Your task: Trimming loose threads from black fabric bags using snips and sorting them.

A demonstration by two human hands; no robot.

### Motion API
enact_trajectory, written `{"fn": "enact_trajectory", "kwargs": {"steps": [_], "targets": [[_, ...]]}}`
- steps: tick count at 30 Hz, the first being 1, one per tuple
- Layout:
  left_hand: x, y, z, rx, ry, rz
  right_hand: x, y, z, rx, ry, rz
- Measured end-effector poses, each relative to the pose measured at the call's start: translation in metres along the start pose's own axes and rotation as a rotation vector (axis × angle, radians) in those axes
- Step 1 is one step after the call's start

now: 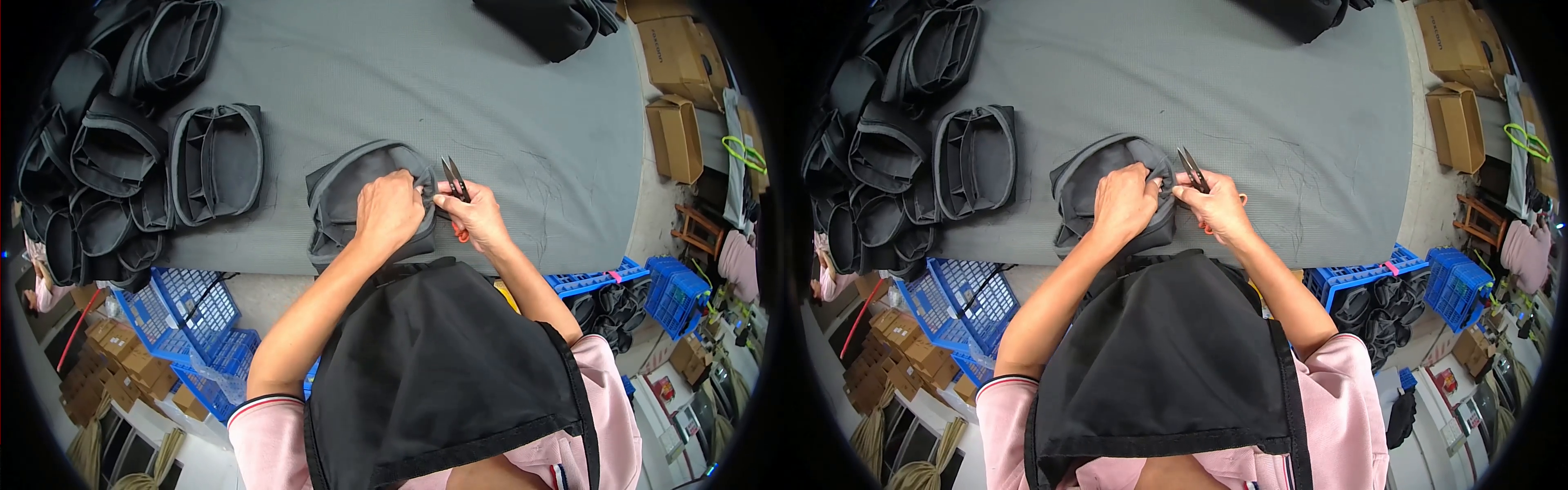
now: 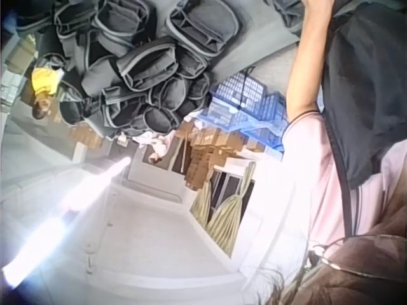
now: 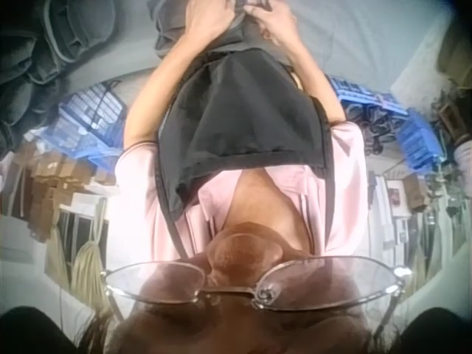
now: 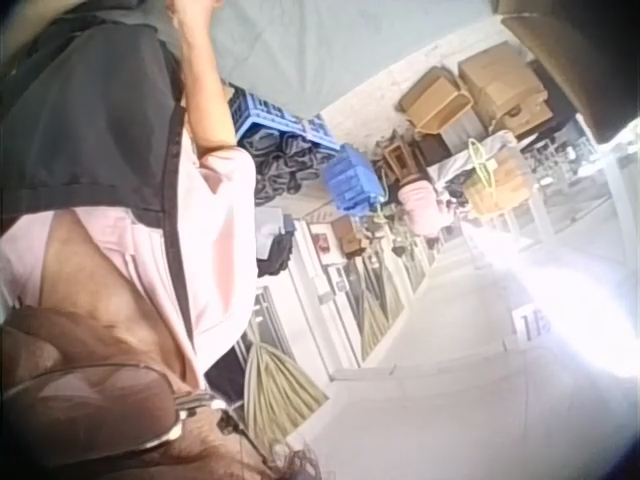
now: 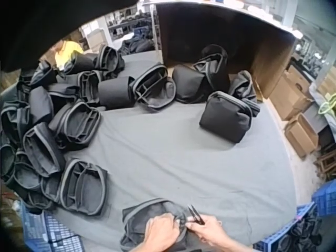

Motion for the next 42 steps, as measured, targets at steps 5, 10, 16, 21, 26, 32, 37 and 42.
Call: {"fn": "enact_trajectory", "kwargs": {"steps": [5,10,16,21,26,32,37,42], "targets": [[0.002,0.003,-0.006,0.031,-0.036,-0.050,-0.005,0.023,-0.005,-0.072,-0.050,-0.034],[0.006,0.009,-0.008,-0.054,0.016,-0.073,0.008,0.072,0.012,-0.285,-0.100,-0.429],[0.007,0.006,-0.016,-0.126,0.079,-0.208,0.012,0.083,-0.002,-0.433,-0.294,-0.611],[0.010,-0.002,-0.017,-0.168,0.032,-0.228,0.011,0.117,-0.040,-0.851,-0.696,-0.903],[0.010,-0.017,-0.002,-0.097,0.097,0.067,-0.014,0.073,-0.022,-0.406,-0.216,-0.052],[0.014,-0.019,0.004,-0.083,0.127,-0.027,-0.039,0.060,-0.042,-0.387,-0.285,-0.227],[-0.003,0.009,-0.005,-0.095,0.138,-0.359,-0.031,0.086,-0.049,-0.470,-0.334,-0.512],[-0.024,-0.011,-0.026,-0.010,0.247,-0.833,0.001,0.122,-0.063,-0.667,-0.203,-0.635]]}}
Point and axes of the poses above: each hand's wrist, its own z-axis towards the middle knuckle, its own x-axis out of the palm, y = z × x, the point moved 10 cm from there along z, towards the middle knuckle, and after that the axes turned 15 degrees about -z, right-handed, at the moved point
